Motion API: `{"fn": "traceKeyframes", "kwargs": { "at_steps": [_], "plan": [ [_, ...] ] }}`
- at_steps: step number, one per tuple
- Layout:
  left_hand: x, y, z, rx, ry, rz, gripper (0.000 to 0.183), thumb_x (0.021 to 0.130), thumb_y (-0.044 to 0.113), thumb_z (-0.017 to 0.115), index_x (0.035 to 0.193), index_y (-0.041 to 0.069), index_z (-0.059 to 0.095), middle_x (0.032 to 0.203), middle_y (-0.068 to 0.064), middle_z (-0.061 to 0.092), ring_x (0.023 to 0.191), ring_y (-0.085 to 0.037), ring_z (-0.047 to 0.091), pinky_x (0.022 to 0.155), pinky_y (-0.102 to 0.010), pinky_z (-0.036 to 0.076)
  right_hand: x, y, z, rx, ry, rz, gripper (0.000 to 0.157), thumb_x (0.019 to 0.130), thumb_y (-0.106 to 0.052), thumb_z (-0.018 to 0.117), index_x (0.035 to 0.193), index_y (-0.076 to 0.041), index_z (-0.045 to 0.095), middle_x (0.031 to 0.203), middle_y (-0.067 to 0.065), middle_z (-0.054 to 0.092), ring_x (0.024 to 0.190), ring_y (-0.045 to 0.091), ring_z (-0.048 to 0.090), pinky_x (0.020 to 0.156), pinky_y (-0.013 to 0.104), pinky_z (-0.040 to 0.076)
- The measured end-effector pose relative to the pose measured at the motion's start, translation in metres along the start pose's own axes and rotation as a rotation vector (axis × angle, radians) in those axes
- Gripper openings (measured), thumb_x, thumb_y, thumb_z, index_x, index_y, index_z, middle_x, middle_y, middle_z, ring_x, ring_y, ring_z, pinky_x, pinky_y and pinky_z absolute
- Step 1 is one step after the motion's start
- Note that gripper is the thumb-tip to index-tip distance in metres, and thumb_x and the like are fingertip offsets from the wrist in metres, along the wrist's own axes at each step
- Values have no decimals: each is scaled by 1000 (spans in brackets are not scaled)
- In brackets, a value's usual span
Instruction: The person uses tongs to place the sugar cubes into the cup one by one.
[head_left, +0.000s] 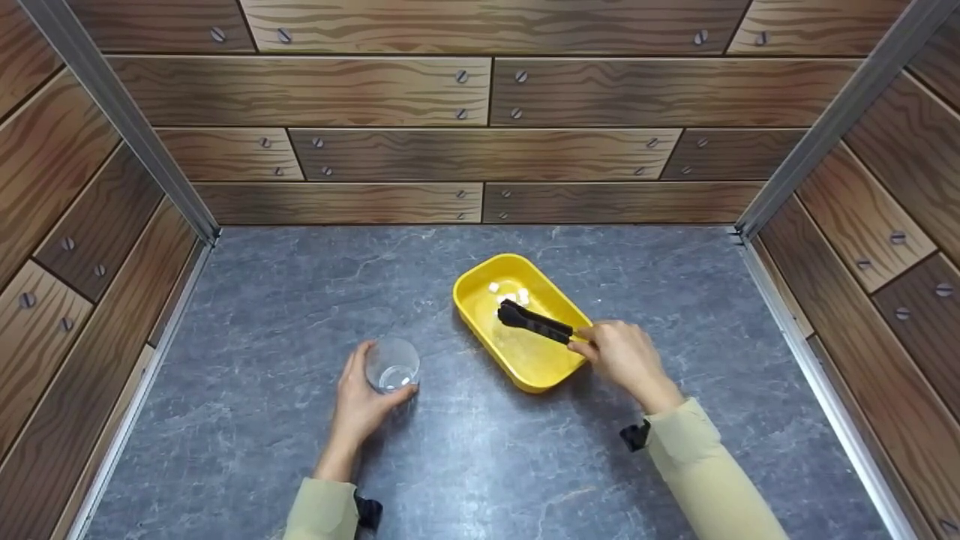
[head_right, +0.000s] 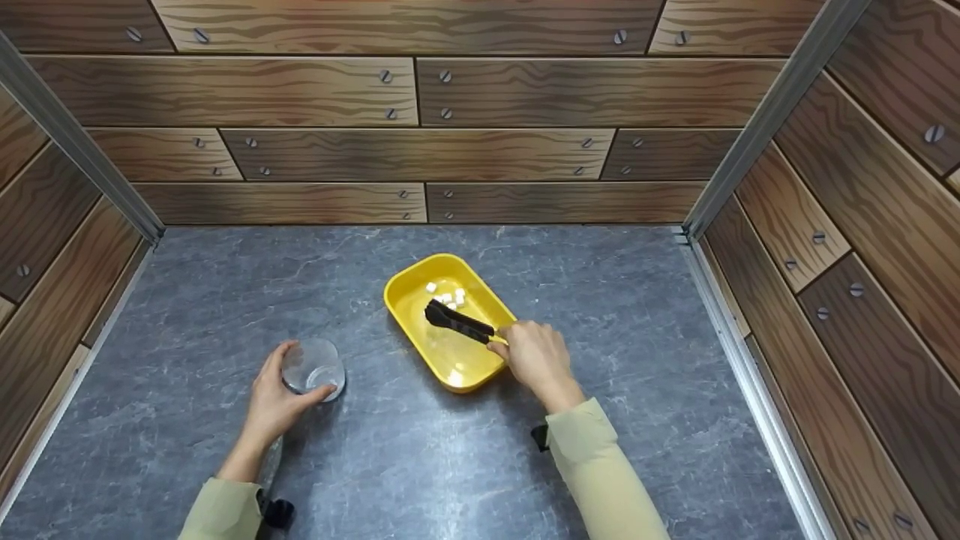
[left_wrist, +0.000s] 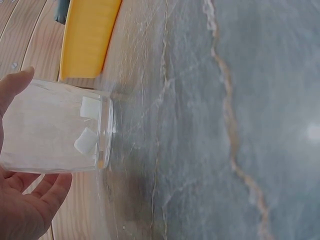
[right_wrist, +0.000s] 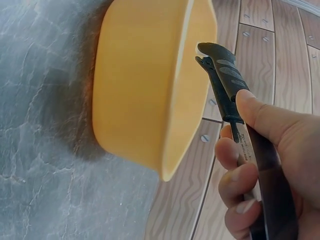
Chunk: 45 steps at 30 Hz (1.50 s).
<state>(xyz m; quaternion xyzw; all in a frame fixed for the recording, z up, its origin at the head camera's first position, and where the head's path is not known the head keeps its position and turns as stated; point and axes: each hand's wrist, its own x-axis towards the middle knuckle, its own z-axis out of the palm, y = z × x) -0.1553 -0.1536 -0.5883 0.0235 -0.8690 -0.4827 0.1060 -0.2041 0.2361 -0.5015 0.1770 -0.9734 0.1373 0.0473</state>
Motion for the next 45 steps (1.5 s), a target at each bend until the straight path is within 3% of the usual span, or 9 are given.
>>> {"fn": "traceKeyframes", "kwargs": {
  "at_steps": [10, 15, 26, 36, 45],
  "plan": [
    [-1, 2, 0, -3, -9, -14, 97, 64, 34, 93, 141, 3, 43, 138, -21, 48, 128, -41, 45, 102, -55, 40, -3, -13, -14, 85, 0, 10, 27, 94, -35, 67, 98, -11, 77, 69, -2, 60, 49, 12, 43, 46, 29, 36],
    [0, 2, 0, -5, -8, -13, 97, 64, 33, 93, 141, 3, 43, 137, -21, 48, 128, -41, 45, 102, -55, 40, -3, -23, -19, 120, 10, -5, 28, 93, -35, 67, 102, -10, 77, 70, -3, 61, 49, 11, 42, 46, 28, 35],
    [0, 2, 0, -6, -4, -5, 95, 63, 30, 94, 140, 4, 44, 137, -21, 48, 126, -41, 46, 101, -55, 41, 0, -46, -23, 127, 63, -153, 20, 92, -33, 69, 92, -14, 76, 69, -6, 58, 50, 9, 40, 47, 26, 35],
    [0, 1, 1, -5, 3, 1, 95, 63, 30, 94, 139, 4, 44, 136, -21, 49, 125, -41, 47, 101, -55, 42, 4, -70, -16, 117, 95, -279, 14, 88, -31, 74, 83, -18, 71, 64, -11, 49, 51, 8, 38, 46, 24, 33],
    [0, 0, 1, 10, 9, 2, 95, 64, 32, 93, 140, 5, 44, 137, -21, 49, 126, -41, 47, 101, -54, 41, 9, -88, -8, 103, 48, -331, 21, 89, -33, 73, 75, -21, 62, 64, -10, 48, 52, 9, 41, 47, 25, 35]
  ]
}}
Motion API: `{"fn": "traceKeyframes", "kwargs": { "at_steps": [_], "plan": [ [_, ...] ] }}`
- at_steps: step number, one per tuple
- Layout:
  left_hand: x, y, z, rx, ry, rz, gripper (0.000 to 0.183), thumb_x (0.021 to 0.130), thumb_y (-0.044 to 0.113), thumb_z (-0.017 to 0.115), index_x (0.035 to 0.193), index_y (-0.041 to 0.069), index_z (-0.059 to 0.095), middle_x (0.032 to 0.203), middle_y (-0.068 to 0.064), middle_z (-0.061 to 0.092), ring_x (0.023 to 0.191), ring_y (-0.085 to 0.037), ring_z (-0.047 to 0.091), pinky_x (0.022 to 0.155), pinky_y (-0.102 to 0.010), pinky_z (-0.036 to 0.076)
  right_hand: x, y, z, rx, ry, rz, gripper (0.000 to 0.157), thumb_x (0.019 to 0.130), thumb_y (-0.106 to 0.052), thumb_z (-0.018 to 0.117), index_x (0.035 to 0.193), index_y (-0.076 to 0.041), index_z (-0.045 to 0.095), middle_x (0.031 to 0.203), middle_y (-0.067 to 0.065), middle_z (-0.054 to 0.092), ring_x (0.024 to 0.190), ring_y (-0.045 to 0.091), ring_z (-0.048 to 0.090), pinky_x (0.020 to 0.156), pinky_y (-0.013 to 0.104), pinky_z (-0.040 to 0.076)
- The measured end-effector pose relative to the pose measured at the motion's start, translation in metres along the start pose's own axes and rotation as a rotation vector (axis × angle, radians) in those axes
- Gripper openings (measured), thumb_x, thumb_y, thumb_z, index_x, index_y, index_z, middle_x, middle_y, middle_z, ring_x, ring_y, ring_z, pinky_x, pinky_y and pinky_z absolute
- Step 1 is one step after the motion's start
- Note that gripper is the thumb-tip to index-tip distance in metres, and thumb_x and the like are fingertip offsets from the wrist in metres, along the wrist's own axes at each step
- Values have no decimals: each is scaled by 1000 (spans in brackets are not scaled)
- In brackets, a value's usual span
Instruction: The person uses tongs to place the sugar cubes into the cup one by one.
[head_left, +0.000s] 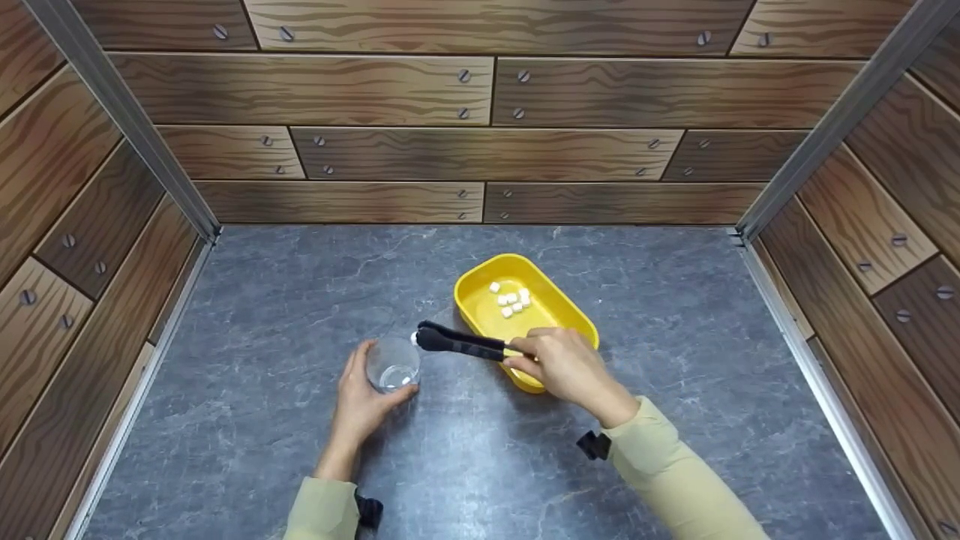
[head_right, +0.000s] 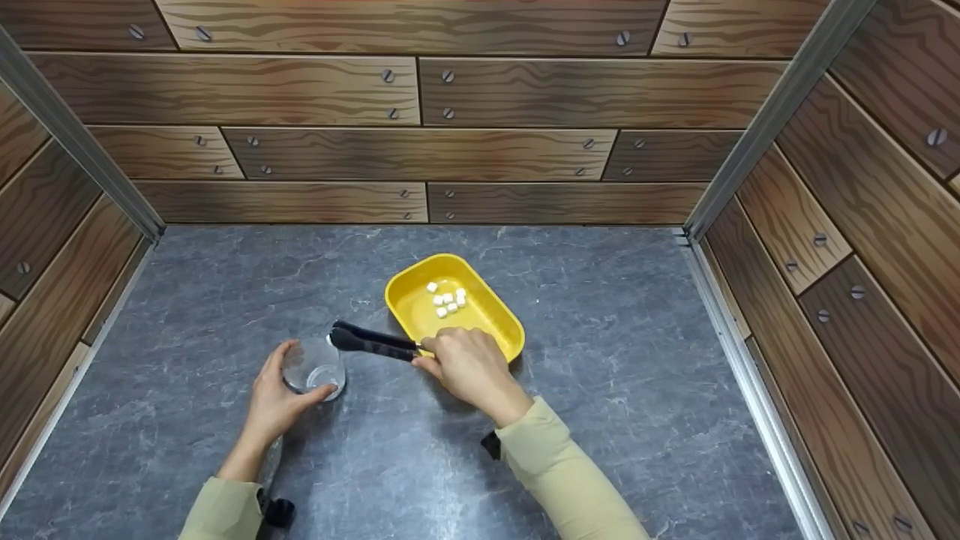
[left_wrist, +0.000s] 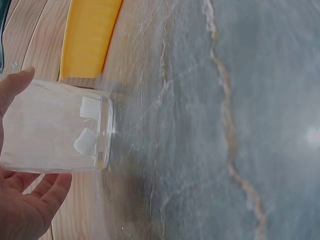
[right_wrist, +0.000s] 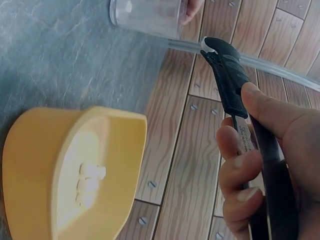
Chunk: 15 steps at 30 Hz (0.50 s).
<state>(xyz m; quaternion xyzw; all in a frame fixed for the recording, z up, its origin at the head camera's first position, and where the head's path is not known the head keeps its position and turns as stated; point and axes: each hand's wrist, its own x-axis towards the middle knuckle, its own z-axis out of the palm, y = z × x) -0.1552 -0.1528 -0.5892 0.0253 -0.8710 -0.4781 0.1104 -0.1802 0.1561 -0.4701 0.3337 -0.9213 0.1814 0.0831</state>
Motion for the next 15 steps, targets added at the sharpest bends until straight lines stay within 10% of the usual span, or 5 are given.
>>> {"fn": "traceKeyframes", "kwargs": {
  "at_steps": [15],
  "plan": [
    [0, -1, 0, -11, 2, 16, 94, 64, 32, 93, 139, 3, 45, 135, -21, 50, 125, -40, 47, 103, -53, 40, 3, -6, 16, -11, -12, 20, 25, 90, -42, 70, 83, -19, 65, 68, -8, 55, 57, 8, 46, 50, 26, 39]
  ]
}}
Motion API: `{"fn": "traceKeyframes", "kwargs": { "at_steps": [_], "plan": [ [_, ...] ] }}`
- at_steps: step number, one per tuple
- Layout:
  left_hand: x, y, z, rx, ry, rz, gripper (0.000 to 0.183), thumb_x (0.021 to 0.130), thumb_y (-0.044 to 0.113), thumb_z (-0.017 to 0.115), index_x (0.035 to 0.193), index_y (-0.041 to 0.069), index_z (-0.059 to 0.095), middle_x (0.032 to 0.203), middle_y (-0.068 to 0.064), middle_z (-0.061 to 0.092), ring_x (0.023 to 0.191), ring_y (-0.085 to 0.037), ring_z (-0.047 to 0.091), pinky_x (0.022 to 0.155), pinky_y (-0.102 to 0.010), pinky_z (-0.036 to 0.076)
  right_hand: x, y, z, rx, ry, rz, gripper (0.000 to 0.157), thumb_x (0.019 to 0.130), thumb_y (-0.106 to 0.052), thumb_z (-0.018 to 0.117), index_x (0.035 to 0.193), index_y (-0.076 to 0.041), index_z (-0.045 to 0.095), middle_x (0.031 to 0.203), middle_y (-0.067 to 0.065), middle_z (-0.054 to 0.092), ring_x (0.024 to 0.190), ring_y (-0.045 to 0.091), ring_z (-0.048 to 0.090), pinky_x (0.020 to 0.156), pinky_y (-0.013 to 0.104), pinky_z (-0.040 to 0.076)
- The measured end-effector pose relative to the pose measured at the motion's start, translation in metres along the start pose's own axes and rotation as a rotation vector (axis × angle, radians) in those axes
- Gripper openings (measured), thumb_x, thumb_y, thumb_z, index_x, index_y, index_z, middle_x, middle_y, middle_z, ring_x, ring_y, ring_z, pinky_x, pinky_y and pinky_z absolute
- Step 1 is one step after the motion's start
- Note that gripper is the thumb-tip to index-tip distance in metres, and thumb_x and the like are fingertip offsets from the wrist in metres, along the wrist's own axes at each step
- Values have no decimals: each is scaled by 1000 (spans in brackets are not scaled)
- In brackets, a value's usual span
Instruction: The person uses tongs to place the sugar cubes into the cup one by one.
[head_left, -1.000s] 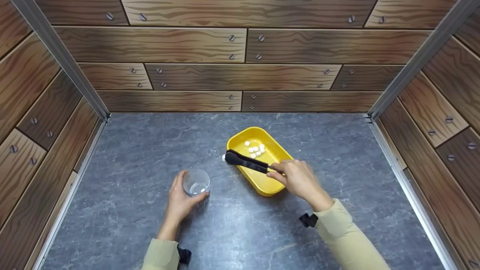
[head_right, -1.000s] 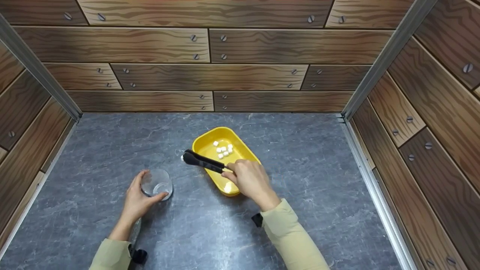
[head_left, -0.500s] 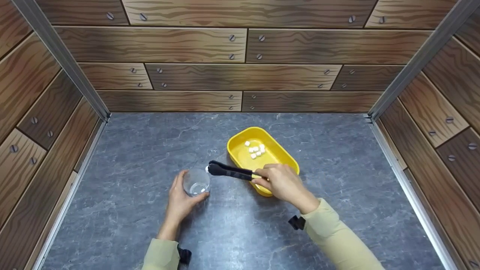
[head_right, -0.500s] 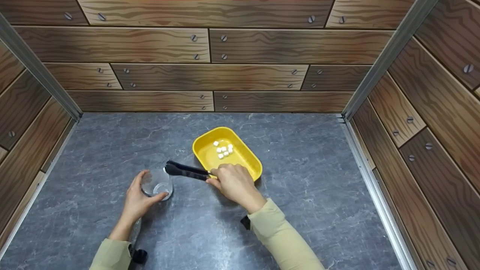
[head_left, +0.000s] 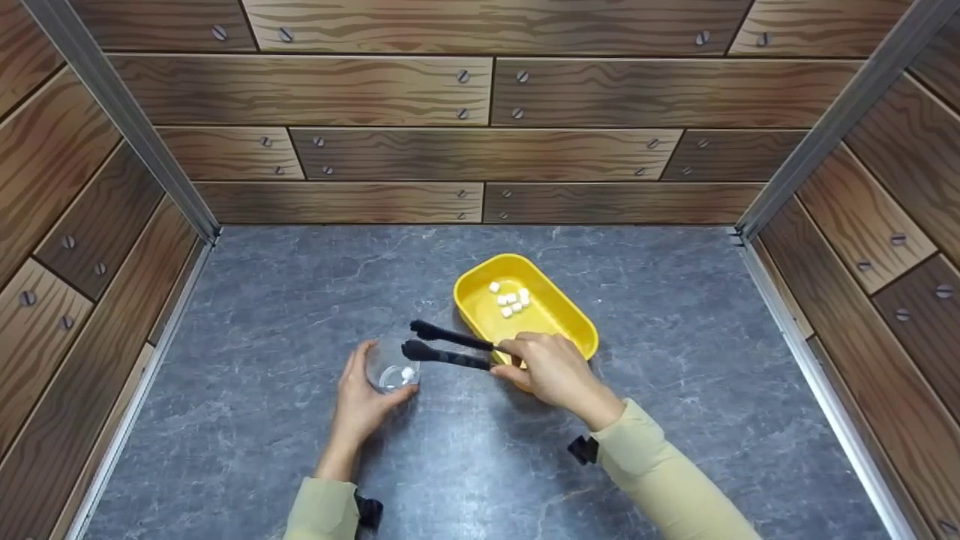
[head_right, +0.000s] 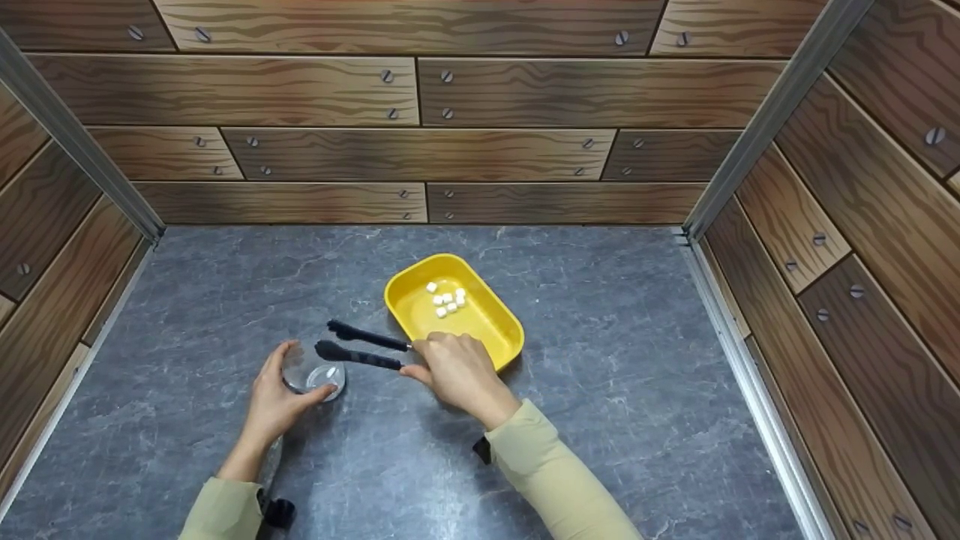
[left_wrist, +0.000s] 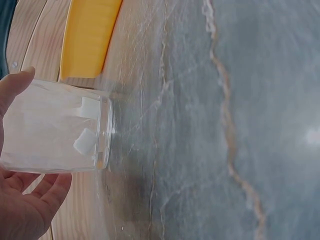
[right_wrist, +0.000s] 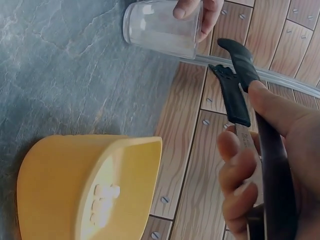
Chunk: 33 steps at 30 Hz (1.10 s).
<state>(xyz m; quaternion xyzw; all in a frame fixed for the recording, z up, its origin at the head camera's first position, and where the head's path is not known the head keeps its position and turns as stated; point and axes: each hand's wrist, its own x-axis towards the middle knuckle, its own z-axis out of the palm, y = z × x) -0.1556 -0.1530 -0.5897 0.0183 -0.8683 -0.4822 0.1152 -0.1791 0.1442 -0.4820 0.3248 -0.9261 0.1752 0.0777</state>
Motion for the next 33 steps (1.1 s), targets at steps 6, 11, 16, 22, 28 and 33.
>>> {"fn": "traceKeyframes", "kwargs": {
  "at_steps": [6, 11, 16, 22, 28, 33],
  "plan": [
    [-1, 1, 0, -8, 2, -11, 95, 63, 29, 94, 140, 4, 44, 136, -21, 49, 126, -41, 47, 101, -55, 41, -2, 7, -5, 22, 11, 102, 31, 86, -41, 75, 99, -13, 74, 75, -6, 63, 60, 9, 52, 53, 26, 44],
    [0, 1, 0, -11, 3, -19, 94, 63, 28, 94, 139, 5, 44, 136, -21, 49, 126, -42, 47, 101, -55, 42, -6, 17, -10, 2, 31, 162, 33, 85, -40, 76, 100, -12, 74, 77, -3, 65, 61, 11, 55, 52, 29, 45],
    [-1, 1, 0, -8, 4, -19, 94, 63, 28, 94, 139, 5, 44, 135, -21, 49, 125, -42, 47, 101, -56, 41, -11, 29, -15, -5, 31, 223, 39, 85, -41, 76, 107, -9, 74, 83, 1, 68, 60, 12, 55, 51, 30, 46],
    [0, 0, 0, -11, 14, 0, 94, 62, 27, 95, 138, 4, 45, 133, -20, 51, 123, -42, 49, 100, -55, 43, -16, 43, -20, -7, 9, 292, 41, 86, -41, 75, 110, -8, 73, 82, 3, 67, 56, 11, 52, 48, 30, 44],
    [0, 0, 1, 0, 9, -3, 95, 62, 29, 94, 139, 4, 45, 134, -20, 50, 124, -42, 49, 99, -56, 43, -19, 57, -23, -46, -11, 340, 43, 86, -42, 75, 112, -7, 73, 79, 4, 66, 57, 14, 53, 47, 32, 44],
    [0, 0, 1, -1, 4, -10, 94, 63, 30, 94, 139, 4, 45, 134, -20, 50, 124, -42, 49, 99, -56, 43, -19, 69, -22, -61, -25, 380, 45, 86, -42, 75, 111, -5, 72, 76, 4, 64, 55, 15, 51, 47, 32, 42]
  ]
}}
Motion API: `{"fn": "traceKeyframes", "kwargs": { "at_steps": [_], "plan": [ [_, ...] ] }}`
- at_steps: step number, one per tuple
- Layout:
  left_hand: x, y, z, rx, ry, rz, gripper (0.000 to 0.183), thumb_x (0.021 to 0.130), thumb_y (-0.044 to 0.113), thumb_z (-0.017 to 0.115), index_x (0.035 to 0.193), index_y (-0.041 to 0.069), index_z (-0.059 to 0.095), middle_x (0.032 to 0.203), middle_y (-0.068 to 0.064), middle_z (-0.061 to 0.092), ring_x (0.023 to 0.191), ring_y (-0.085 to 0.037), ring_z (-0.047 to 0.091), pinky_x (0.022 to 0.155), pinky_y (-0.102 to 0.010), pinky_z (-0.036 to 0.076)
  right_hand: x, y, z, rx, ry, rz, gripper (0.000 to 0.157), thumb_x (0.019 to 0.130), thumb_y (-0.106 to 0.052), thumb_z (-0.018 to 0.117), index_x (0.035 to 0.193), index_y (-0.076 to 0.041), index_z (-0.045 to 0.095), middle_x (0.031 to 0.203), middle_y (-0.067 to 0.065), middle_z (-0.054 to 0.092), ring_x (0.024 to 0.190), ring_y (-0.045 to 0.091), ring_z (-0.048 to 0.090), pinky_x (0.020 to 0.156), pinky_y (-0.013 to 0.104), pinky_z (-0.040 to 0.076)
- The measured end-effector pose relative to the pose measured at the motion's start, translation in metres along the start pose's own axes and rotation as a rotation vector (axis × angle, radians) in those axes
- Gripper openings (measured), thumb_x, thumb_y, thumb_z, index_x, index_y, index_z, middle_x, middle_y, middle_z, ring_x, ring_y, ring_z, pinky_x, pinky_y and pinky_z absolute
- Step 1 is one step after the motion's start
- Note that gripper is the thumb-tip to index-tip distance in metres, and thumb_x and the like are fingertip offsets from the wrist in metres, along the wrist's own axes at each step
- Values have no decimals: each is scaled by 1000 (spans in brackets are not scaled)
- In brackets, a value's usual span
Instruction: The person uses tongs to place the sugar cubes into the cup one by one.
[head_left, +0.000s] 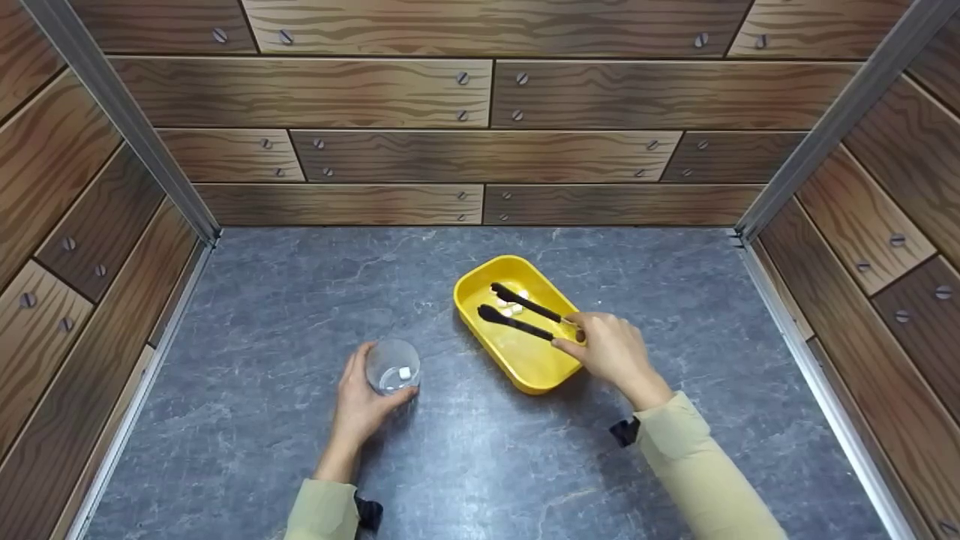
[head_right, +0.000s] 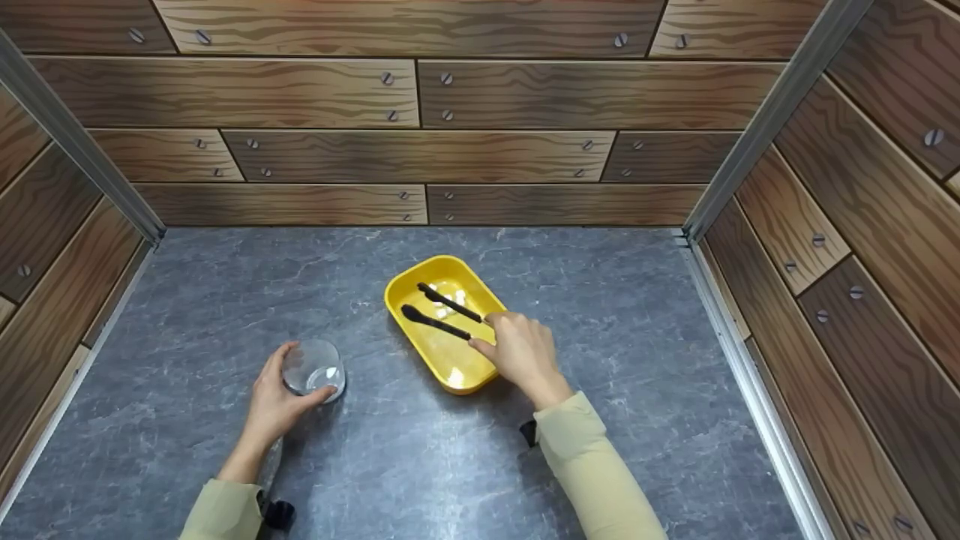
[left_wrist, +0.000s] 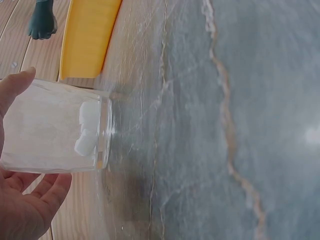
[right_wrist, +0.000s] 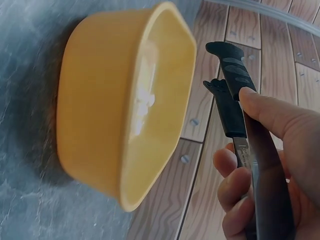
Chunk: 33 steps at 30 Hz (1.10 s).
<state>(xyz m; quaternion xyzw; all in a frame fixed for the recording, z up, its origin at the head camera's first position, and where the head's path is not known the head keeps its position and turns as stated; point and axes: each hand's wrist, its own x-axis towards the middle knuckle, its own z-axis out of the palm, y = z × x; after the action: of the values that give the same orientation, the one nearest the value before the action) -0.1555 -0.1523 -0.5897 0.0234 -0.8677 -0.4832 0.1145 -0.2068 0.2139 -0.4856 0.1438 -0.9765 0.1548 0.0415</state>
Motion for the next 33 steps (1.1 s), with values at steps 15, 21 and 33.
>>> {"fn": "traceKeyframes", "kwargs": {
  "at_steps": [15, 21, 33],
  "plan": [
    [0, 1, 0, -10, -13, -10, 94, 63, 28, 94, 139, 5, 44, 135, -21, 49, 125, -42, 47, 100, -56, 42, 10, 20, 7, -53, -90, 74, 48, 86, -43, 74, 115, -4, 72, 80, 5, 67, 58, 19, 54, 49, 34, 44],
    [-1, 1, 0, -8, -12, -10, 95, 63, 29, 94, 139, 4, 44, 135, -21, 49, 125, -41, 47, 101, -55, 42, 16, 22, 6, -84, -134, 79, 48, 86, -42, 75, 114, -3, 72, 88, 11, 70, 61, 22, 57, 53, 39, 48],
    [0, 0, 0, -3, -6, -3, 95, 62, 30, 94, 138, 5, 45, 134, -20, 50, 125, -41, 48, 101, -55, 41, 24, 21, 8, -137, -165, 63, 50, 85, -45, 75, 113, -4, 72, 97, 13, 72, 73, 29, 64, 61, 46, 52]
  ]
}}
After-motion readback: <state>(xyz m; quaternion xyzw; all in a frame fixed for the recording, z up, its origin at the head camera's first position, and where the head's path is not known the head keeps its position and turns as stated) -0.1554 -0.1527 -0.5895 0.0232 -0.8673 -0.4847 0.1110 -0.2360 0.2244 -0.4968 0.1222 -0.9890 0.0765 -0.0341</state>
